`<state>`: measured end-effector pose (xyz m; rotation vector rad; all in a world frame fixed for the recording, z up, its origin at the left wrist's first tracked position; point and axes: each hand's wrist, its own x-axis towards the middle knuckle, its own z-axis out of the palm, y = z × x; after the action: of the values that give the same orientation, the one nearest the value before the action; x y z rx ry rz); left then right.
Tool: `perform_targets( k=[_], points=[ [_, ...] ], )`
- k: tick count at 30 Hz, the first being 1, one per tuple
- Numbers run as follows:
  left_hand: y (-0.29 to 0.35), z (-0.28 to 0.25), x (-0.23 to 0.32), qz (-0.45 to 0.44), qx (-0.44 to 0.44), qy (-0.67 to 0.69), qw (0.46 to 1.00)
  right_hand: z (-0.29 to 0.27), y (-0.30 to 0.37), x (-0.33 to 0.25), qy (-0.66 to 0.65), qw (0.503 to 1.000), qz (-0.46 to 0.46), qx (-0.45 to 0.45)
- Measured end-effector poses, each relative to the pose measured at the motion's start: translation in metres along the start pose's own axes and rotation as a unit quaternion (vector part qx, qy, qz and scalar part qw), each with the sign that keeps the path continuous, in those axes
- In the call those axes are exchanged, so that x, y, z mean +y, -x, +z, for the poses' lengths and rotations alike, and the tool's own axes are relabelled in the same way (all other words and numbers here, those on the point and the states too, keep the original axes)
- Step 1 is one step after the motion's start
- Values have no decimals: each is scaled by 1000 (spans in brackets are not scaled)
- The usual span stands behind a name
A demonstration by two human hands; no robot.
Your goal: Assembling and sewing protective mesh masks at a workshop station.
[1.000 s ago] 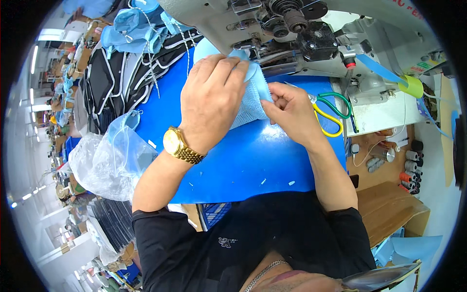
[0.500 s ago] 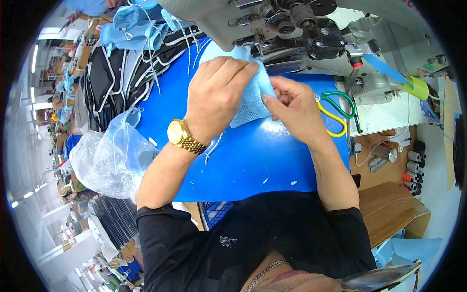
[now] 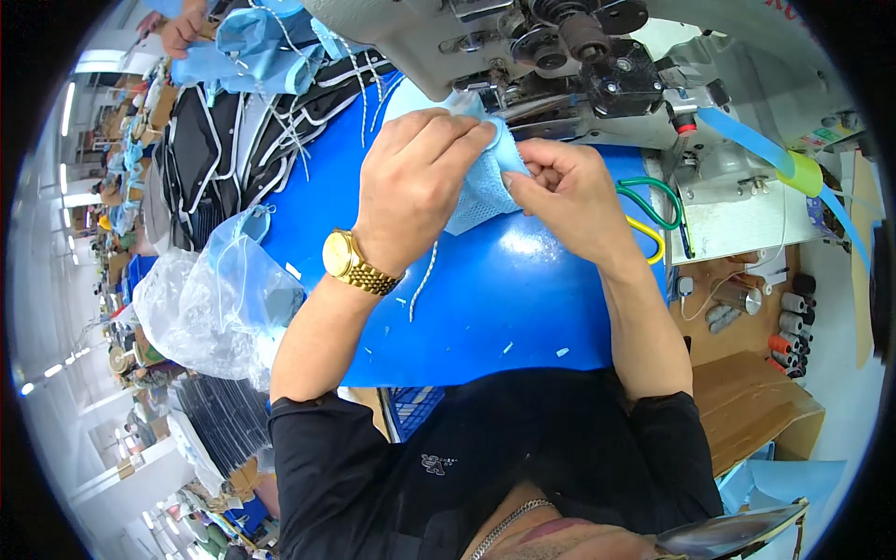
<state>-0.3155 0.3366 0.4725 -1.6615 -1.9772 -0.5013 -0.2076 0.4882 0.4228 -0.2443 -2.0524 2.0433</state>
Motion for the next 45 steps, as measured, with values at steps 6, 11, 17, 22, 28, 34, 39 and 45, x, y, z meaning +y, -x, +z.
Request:
perform_targets(
  k=[6,11,17,22,28,34,39,45],
  points=[
    [-5,6,9,-42,2,-15,999,-3,-4,-11,42,999,-7,3],
    [-3,3,6,-45,25,12,999,-2,-4,-9,46,998,-29,7],
    [-4,7,7,-40,14,-6,999,-1,-7,-11,83,995,-38,45],
    [-3,-3,-1,-20,17,-23,999,-2,-7,-17,138,987,-73,48],
    [-2,-6,0,-14,-12,20,1000,-3,-8,-16,152,985,-63,43],
    [-5,-6,-1,-12,-16,-1,1000,0,-15,-13,168,978,-106,69],
    [-7,2,5,-13,-5,-41,999,2,-17,-12,159,975,-119,98],
    [-4,-3,3,-8,-5,-54,998,-1,-14,-21,234,962,-119,71]
  ],
)
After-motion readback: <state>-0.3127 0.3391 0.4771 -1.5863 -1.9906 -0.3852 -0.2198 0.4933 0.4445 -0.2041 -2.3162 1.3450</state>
